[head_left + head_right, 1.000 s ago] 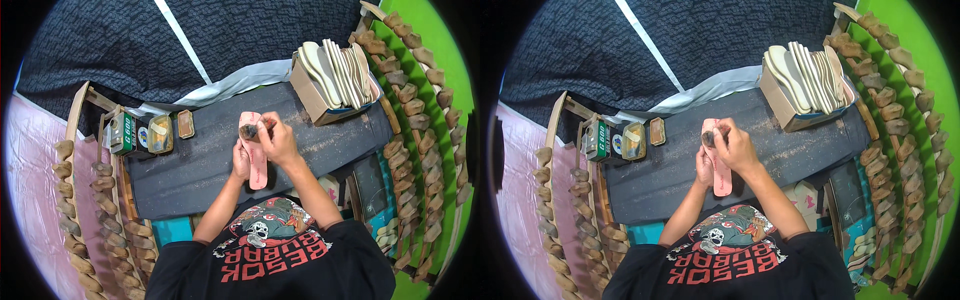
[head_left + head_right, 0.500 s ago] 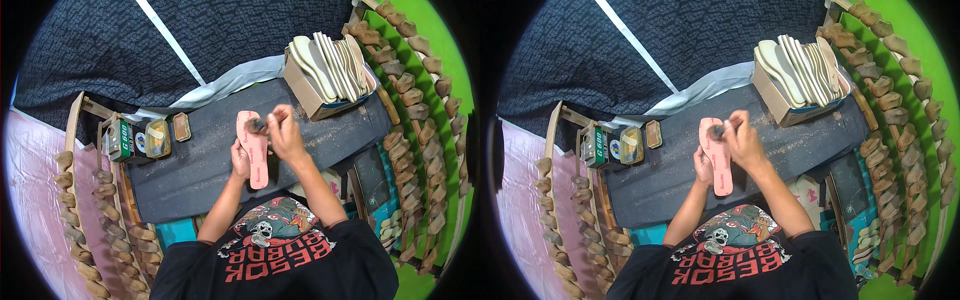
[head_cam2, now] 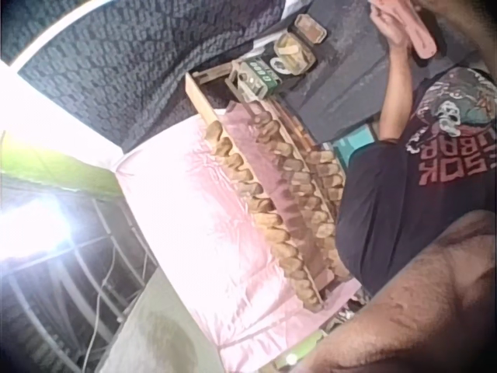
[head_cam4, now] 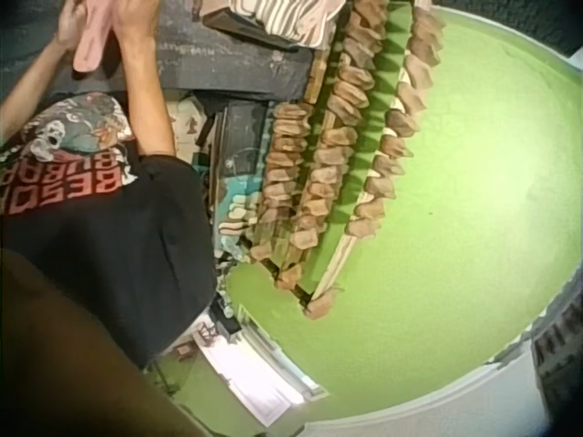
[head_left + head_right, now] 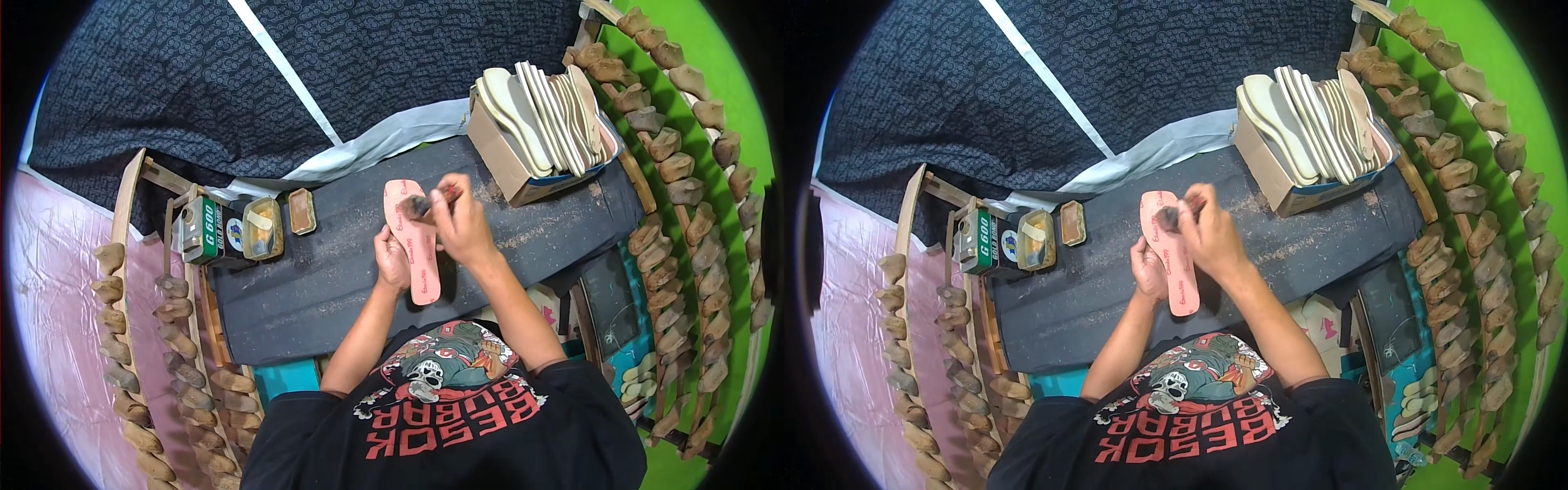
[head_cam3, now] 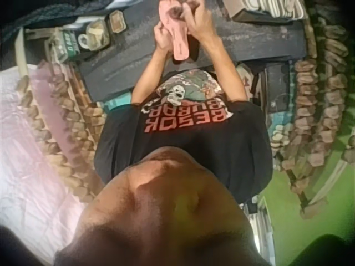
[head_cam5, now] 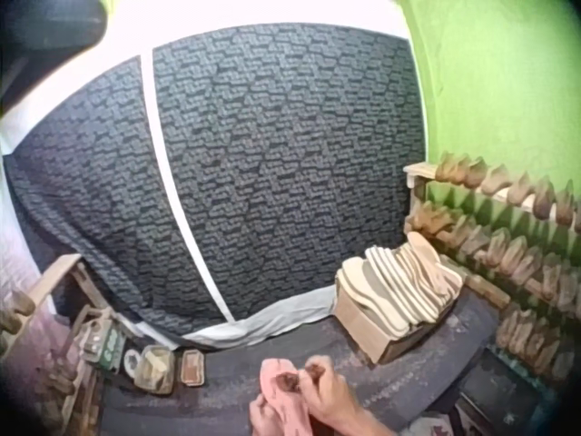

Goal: The person applies adhesive to shoe insoles using a brush, washes shoe components in a basket by hand, and takes additional insoles from a box to coat them.

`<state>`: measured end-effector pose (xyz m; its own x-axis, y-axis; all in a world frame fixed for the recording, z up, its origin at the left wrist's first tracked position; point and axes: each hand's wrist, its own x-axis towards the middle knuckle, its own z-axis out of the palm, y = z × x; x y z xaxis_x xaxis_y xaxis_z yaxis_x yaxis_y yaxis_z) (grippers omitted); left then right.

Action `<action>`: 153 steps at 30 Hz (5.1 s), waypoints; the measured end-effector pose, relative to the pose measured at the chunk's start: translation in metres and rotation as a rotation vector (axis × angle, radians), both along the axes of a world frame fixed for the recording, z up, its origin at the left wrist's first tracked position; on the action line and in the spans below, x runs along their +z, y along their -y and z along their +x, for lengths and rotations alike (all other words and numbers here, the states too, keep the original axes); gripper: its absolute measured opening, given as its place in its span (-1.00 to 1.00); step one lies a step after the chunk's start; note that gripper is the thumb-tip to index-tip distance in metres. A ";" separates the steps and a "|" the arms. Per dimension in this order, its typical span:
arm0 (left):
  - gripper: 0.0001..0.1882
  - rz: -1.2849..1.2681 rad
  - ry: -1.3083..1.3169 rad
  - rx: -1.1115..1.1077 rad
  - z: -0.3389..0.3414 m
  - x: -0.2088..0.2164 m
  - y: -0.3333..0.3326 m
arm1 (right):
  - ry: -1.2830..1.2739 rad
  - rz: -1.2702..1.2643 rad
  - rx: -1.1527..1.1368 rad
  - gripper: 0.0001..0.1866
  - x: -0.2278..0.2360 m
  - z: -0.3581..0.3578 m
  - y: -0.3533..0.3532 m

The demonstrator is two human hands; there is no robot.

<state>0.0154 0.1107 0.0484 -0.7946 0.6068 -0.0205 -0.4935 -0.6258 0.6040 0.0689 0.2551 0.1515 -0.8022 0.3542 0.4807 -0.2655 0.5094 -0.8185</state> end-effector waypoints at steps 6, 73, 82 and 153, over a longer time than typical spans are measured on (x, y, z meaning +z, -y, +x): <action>-0.27 -0.037 -0.039 -0.064 0.009 0.012 0.001 | -0.006 -0.008 -0.130 -0.81 0.008 -0.008 -0.013; -0.28 0.196 0.017 0.415 -0.006 -0.002 0.170 | 0.255 -0.461 0.549 -0.74 -0.014 -0.199 0.118; -0.26 0.172 -0.018 0.240 -0.029 0.010 0.121 | 0.189 -0.077 0.417 -0.75 0.030 -0.096 0.088; -0.30 0.190 -0.032 0.046 -0.024 0.031 0.070 | -0.183 0.239 0.183 -0.90 0.025 -0.028 0.067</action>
<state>-0.0084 0.0408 0.0799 -0.8200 0.5604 0.1162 -0.4444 -0.7514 0.4877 0.0405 0.1880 0.1762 -0.7345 0.0727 0.6747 -0.5015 0.6117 -0.6118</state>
